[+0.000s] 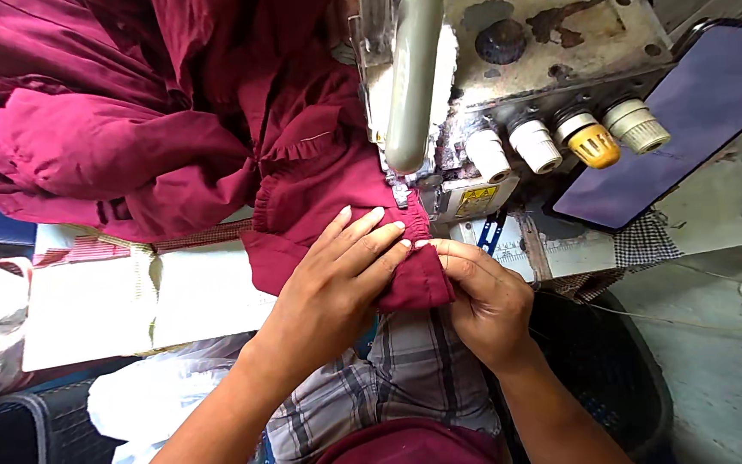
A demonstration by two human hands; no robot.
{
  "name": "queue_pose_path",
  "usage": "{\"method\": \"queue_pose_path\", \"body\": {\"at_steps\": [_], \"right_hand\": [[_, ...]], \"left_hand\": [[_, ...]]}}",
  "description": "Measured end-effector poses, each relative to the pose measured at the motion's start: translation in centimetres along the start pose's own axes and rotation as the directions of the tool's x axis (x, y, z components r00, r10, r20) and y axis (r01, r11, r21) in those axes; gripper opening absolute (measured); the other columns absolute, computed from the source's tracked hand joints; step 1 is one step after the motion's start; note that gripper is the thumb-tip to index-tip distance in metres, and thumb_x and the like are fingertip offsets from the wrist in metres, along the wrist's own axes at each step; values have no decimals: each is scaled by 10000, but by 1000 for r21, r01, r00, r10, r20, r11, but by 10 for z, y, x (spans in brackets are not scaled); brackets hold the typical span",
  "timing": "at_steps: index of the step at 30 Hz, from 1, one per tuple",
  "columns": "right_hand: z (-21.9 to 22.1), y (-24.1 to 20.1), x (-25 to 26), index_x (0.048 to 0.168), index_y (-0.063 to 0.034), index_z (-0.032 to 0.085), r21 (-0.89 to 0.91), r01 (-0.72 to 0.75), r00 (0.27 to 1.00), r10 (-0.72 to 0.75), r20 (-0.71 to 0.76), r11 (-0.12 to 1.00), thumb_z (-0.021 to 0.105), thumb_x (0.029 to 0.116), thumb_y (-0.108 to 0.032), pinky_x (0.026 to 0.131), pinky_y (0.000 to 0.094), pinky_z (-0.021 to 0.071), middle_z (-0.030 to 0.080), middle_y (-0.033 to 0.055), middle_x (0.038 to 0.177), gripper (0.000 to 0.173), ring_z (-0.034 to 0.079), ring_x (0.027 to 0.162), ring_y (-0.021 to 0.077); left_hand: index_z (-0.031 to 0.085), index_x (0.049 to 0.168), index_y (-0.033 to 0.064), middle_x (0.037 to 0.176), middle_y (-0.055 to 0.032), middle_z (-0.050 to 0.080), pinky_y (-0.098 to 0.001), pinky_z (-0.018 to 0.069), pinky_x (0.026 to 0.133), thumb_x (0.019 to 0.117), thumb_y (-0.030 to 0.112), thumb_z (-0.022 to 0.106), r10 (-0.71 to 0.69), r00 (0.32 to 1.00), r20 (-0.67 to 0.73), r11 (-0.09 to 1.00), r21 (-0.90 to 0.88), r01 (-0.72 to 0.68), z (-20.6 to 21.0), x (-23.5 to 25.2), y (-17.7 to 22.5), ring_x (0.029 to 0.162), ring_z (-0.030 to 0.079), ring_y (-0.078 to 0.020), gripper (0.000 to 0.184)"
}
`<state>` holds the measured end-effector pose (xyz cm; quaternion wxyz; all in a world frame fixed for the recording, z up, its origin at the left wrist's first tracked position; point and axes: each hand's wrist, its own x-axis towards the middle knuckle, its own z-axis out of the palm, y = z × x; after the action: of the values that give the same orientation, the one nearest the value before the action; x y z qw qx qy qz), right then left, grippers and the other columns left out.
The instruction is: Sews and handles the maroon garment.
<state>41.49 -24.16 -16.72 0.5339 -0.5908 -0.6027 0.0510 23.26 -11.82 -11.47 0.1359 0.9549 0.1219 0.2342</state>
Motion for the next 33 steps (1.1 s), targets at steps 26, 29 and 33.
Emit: {"method": "queue_pose_path", "body": {"at_steps": [26,29,33], "right_hand": [[13,2,36,1119,-138,774,-196,-53,999,54,0,979,602,1011,-179,707,290,571,650,85,1141,207,657,932,137],[4,-1,48,1065,-137,777,-190,-32,995,49,86,981,655,990,-173,695,300,589,660,71,1146,148,676,929,137],[-21,-10,75,1016,-142,794,-68,45,957,-23,288,997,668,953,-110,831,269,590,707,25,1129,144,680,1041,104]], "left_hand": [[742,1064,101,1125,-1,705,-369,537,1013,951,359,703,-130,989,-75,964,-244,109,-32,20,-13,1140,644,-126,285],[767,966,115,971,32,708,-224,559,766,944,235,694,-167,968,-188,974,-184,132,-47,19,-1,904,658,-42,142],[784,982,112,946,-14,718,-307,531,855,958,194,675,-66,978,-198,995,-86,50,-51,15,18,976,656,-122,138]]}}
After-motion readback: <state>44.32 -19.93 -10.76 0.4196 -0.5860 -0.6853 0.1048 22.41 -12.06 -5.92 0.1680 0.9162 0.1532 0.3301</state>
